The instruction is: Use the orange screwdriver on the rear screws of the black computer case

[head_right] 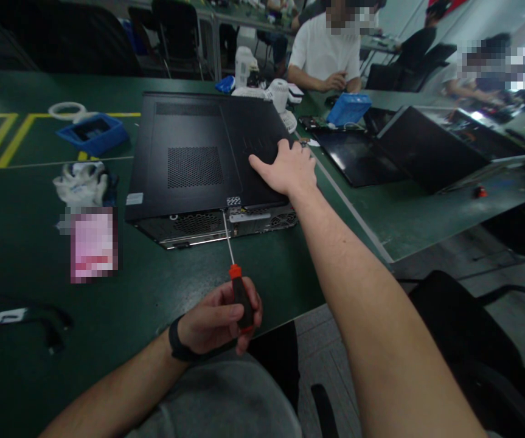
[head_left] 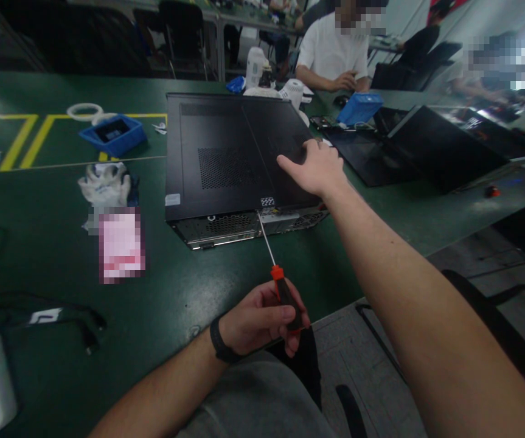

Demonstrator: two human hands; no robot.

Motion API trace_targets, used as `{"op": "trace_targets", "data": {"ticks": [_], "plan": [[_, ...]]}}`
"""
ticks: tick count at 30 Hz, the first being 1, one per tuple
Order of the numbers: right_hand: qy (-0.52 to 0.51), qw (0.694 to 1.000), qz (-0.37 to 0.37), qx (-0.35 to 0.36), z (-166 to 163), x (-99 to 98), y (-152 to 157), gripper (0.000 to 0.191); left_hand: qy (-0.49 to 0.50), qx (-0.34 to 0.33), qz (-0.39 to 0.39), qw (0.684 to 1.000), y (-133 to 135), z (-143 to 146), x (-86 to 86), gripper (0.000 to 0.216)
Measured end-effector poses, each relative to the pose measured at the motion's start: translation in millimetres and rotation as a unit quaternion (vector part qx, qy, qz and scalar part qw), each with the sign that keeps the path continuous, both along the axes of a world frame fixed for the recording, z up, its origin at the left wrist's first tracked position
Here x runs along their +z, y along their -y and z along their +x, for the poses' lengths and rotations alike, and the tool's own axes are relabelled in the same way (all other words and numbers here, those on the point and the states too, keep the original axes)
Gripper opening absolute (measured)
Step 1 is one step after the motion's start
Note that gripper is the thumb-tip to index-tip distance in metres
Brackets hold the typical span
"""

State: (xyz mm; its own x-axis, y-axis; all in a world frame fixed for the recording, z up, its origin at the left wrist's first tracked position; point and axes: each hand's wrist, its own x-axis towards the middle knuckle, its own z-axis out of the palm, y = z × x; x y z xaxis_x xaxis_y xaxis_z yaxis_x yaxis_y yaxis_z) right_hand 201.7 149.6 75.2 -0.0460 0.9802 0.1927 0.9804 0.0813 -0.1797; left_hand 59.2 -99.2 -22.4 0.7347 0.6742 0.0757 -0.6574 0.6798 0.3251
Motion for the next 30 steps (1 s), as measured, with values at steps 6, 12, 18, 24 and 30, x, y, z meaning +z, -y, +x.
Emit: {"op": "trace_targets", "data": {"ticks": [6, 12, 18, 24, 30], "plan": [[0.006, 1.0, -0.004, 0.004, 0.1, 0.3, -0.1, 0.098, 0.003, 0.004, 0.005, 1.0, 0.0, 0.6, -1.7, 0.025], [0.007, 1.0, -0.011, 0.003, 0.1, -0.3, -0.9, 0.099, -0.003, 0.003, 0.001, 1.0, 0.4, 0.5, -2.2, 0.027], [0.005, 1.0, 0.001, 0.0, 0.6, -1.7, -1.4, 0.101, -0.021, 0.005, 0.003, 1.0, 1.5, 0.6, -3.5, 0.03], [0.006, 1.0, -0.002, 0.0, 0.5, -1.4, -2.5, 0.1, -0.022, 0.003, 0.007, 1.0, 1.1, 0.3, -2.4, 0.031], [0.001, 1.0, -0.001, 0.001, 1.0, -1.9, -2.3, 0.1, -0.029, 0.005, -0.003, 1.0, 0.7, 1.7, -2.6, 0.03]]}}
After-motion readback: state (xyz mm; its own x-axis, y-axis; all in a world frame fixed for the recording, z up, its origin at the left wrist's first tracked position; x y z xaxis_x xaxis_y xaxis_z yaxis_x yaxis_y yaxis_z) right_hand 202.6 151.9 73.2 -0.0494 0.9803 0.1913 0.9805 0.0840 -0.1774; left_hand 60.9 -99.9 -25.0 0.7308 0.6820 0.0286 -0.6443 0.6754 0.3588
